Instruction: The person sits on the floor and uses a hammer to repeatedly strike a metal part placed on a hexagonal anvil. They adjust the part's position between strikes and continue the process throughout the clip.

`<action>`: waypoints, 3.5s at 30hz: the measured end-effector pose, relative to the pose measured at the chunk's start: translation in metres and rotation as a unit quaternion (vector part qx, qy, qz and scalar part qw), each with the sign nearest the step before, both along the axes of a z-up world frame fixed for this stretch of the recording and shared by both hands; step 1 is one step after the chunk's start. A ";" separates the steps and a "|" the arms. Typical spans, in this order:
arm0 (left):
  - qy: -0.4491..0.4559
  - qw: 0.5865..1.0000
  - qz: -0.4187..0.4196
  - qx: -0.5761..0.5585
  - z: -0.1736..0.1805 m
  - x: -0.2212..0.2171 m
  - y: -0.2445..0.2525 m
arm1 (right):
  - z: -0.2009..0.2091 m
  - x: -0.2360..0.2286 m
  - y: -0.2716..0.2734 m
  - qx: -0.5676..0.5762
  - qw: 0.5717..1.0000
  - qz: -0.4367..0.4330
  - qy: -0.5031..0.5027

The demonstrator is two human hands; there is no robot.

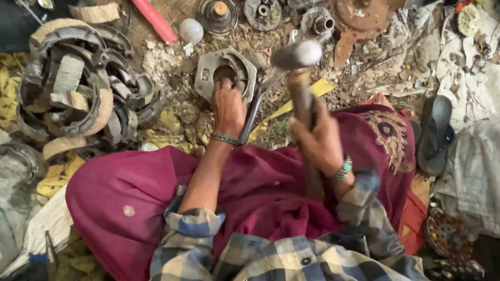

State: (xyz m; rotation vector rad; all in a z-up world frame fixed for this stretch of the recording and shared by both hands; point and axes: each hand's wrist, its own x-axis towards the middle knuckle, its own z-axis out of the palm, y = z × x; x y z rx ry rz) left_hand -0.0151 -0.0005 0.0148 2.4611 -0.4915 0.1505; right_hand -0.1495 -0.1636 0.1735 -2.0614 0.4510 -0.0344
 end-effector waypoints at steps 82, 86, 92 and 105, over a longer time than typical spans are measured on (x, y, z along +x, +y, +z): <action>0.031 0.999 0.001 0.032 -0.025 0.014 -0.013 | 0.012 -0.007 -0.008 -0.025 0.989 0.035 -0.139; 0.024 0.999 -0.012 0.017 -0.026 0.015 -0.014 | 0.019 -0.016 -0.013 0.026 0.968 0.030 -0.247; 0.006 1.000 0.011 -0.004 -0.047 0.015 -0.014 | -0.074 0.004 0.005 -0.155 0.981 0.096 -0.065; 0.047 0.999 -0.018 0.017 -0.012 0.014 -0.010 | 0.023 -0.019 -0.016 0.051 0.947 0.034 -0.314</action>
